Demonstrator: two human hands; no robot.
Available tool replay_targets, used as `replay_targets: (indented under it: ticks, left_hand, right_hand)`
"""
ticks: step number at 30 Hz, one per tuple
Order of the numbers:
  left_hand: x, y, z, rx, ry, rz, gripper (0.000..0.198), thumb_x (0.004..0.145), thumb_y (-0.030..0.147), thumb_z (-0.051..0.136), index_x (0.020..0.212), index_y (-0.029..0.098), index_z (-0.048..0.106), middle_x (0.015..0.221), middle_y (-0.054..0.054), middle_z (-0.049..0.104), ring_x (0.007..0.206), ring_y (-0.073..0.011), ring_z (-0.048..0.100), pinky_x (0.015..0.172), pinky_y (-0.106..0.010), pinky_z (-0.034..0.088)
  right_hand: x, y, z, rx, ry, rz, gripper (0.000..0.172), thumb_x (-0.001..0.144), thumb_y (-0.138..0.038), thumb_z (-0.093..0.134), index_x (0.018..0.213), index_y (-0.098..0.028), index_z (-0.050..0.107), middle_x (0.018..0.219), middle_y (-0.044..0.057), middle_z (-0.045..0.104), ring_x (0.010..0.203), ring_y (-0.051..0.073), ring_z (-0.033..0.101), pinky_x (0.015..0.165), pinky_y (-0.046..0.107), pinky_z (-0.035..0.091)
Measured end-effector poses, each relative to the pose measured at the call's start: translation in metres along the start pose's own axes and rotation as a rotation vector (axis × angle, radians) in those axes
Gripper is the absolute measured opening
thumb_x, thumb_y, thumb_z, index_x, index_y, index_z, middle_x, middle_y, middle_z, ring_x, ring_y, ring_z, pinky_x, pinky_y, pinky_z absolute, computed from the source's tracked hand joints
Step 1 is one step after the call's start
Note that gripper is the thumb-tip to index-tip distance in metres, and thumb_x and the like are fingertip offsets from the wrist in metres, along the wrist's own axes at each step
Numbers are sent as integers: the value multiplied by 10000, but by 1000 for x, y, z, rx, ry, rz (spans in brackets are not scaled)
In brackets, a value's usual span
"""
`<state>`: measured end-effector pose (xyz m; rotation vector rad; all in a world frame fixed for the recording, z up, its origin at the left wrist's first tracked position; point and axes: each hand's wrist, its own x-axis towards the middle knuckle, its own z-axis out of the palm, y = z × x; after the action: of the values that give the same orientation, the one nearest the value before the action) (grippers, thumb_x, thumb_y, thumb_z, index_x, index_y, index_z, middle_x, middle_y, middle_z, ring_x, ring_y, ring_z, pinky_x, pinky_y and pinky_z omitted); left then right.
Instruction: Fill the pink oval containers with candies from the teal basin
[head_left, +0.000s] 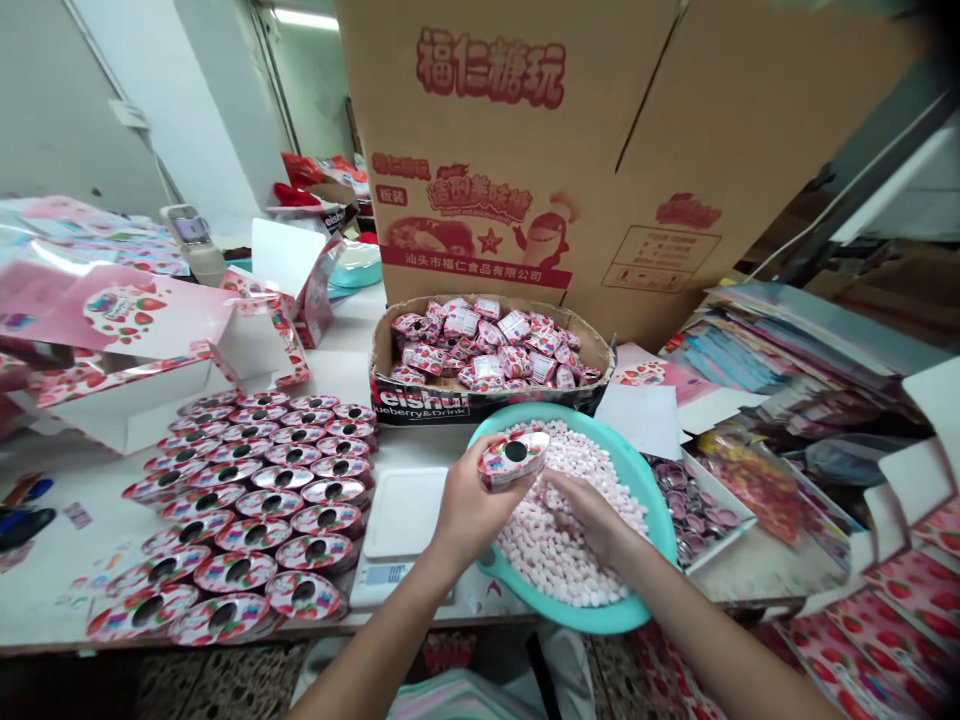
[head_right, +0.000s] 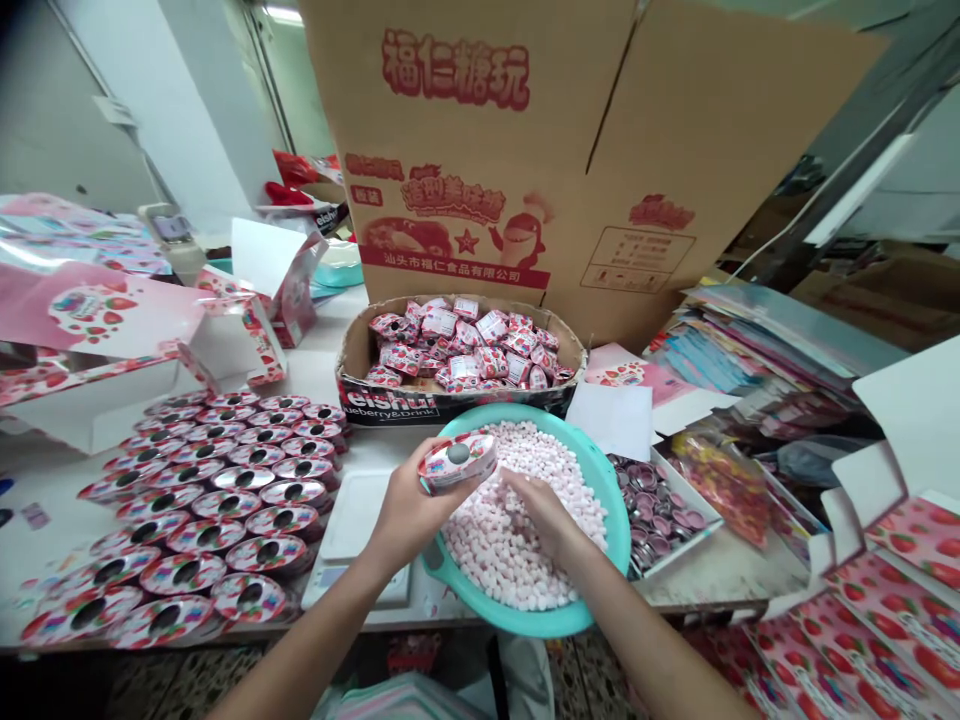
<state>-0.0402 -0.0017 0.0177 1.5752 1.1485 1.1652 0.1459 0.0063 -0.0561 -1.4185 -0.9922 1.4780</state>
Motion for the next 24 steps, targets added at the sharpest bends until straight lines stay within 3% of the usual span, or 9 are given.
replay_targets:
  ticks: [5, 9, 15, 20, 24]
  left_hand:
    - [-1, -3, 6, 42, -40, 1, 345, 774, 332, 678, 1086, 216, 586, 1075, -33, 695, 981, -199, 653, 857, -305, 507]
    - [-3, -6, 13, 105, -91, -9, 368, 747, 361, 700, 1072, 222, 598, 1067, -34, 691, 969, -210, 643, 838, -305, 492]
    - [-8, -5, 21, 288, -251, 68, 202, 757, 309, 662, 937, 226, 624, 913, -21, 683, 847, -209, 616, 732, -291, 444]
    - [-7, -7, 32, 452, -262, 129, 227, 724, 269, 682, 934, 226, 607, 921, -32, 669, 889, -241, 592, 775, -331, 396]
    - [-3, -7, 38, 526, -243, 111, 200, 731, 302, 672, 892, 218, 588, 895, -39, 659, 861, -245, 585, 752, -339, 383]
  right_hand:
    - [4, -19, -7, 376, -46, 91, 289, 769, -489, 604, 733, -213, 527, 515, -65, 489, 355, 60, 341, 339, 150, 276]
    - [5, -40, -15, 602, -77, 76, 241, 747, -386, 643, 725, -198, 494, 564, -67, 504, 371, 36, 322, 340, 121, 247]
    - [0, -76, -26, 769, -75, 31, 146, 773, -281, 600, 741, -204, 481, 581, -60, 503, 386, 49, 344, 346, 125, 250]
    - [-4, -91, -10, 867, -37, 5, 84, 793, -254, 550, 754, -203, 497, 588, -45, 510, 375, 53, 339, 326, 134, 246]
    - [-4, -91, 13, 807, 26, -41, 119, 780, -293, 576, 749, -196, 512, 550, -56, 497, 354, 48, 350, 311, 133, 234]
